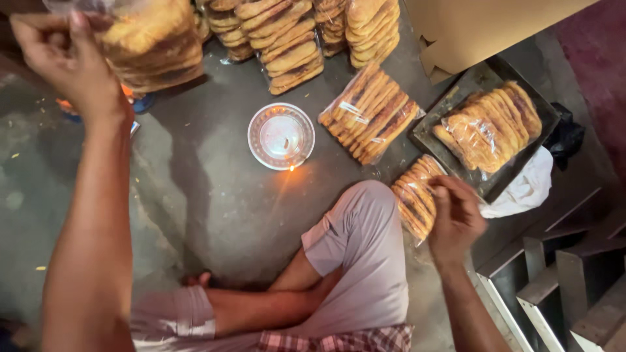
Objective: The person sits on the floor and packages stacks of fried snacks into clear plastic bags. They use a small flame from a metal bowl to heat-seal the open ends of the bags, then place the sealed packages on the floor.
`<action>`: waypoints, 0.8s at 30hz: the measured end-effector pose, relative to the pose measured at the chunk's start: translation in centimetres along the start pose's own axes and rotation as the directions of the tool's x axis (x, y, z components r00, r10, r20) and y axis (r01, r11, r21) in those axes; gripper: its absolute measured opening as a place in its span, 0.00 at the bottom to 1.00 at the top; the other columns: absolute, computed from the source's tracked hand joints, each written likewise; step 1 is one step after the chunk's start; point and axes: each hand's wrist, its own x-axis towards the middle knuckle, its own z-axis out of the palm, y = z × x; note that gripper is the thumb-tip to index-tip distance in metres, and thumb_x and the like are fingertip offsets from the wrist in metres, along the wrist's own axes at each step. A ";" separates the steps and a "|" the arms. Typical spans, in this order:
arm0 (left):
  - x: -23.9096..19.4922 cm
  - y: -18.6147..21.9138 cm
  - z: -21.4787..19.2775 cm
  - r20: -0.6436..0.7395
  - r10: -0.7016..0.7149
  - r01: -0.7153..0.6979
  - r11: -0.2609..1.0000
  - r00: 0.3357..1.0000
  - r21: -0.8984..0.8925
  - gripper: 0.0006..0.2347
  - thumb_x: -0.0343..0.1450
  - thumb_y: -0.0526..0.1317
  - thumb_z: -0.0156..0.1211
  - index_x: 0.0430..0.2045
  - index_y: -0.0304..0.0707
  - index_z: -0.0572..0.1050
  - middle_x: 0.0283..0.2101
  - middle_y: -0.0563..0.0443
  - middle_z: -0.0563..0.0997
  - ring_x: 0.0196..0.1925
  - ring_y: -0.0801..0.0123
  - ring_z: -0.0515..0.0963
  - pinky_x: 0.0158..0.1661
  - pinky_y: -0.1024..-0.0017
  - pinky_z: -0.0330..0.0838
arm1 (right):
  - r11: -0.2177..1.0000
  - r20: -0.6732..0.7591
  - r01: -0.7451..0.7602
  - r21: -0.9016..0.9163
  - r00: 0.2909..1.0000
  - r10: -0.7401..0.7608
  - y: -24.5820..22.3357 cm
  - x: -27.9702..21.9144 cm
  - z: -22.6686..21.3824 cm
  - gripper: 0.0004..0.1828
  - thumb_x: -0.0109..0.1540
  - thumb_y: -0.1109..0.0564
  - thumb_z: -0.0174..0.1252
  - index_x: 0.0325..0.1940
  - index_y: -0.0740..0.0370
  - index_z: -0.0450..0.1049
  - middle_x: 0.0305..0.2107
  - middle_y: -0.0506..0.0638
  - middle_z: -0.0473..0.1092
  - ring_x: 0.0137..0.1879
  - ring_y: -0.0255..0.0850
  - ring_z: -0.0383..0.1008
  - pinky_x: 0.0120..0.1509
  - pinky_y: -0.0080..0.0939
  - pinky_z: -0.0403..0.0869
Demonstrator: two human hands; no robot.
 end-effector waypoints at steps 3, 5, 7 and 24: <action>-3.6 6.7 -0.7 -0.005 -0.099 0.099 0.994 0.995 -0.052 0.10 0.88 0.25 0.58 0.44 0.33 0.63 0.41 0.47 0.75 0.45 0.65 0.81 0.53 0.69 0.77 | 0.998 0.242 0.061 -0.032 0.969 -0.051 -3.2 0.0 3.8 0.14 0.67 0.68 0.57 0.58 0.69 0.76 0.50 0.56 0.74 0.57 0.44 0.77 0.65 0.41 0.76; -6.3 10.5 -0.9 -0.031 -0.169 0.164 0.981 0.985 -0.105 0.09 0.85 0.25 0.59 0.43 0.34 0.63 0.40 0.47 0.76 0.44 0.66 0.82 0.52 0.67 0.79 | 0.993 0.423 0.117 -0.023 0.901 -0.097 -4.7 0.7 8.2 0.26 0.64 0.62 0.66 0.65 0.65 0.71 0.53 0.57 0.74 0.60 0.45 0.78 0.66 0.42 0.76; -9.1 13.7 -0.9 -0.054 -0.234 0.224 0.964 0.971 -0.145 0.09 0.83 0.26 0.61 0.42 0.35 0.65 0.40 0.49 0.77 0.43 0.65 0.81 0.49 0.67 0.79 | 0.991 0.474 0.127 0.051 0.870 -0.136 -6.0 0.5 13.2 0.37 0.61 0.59 0.70 0.71 0.68 0.63 0.62 0.59 0.67 0.66 0.46 0.71 0.69 0.44 0.71; -31.7 20.9 -7.5 0.398 -0.572 0.676 0.711 0.717 -0.194 0.24 0.72 0.34 0.66 0.61 0.37 0.60 0.66 0.40 0.71 0.70 0.63 0.71 0.68 0.67 0.66 | 0.970 0.783 -0.170 0.171 0.622 -0.029 -1.7 -13.4 11.6 0.15 0.74 0.54 0.49 0.56 0.68 0.75 0.49 0.50 0.77 0.56 0.38 0.76 0.65 0.39 0.72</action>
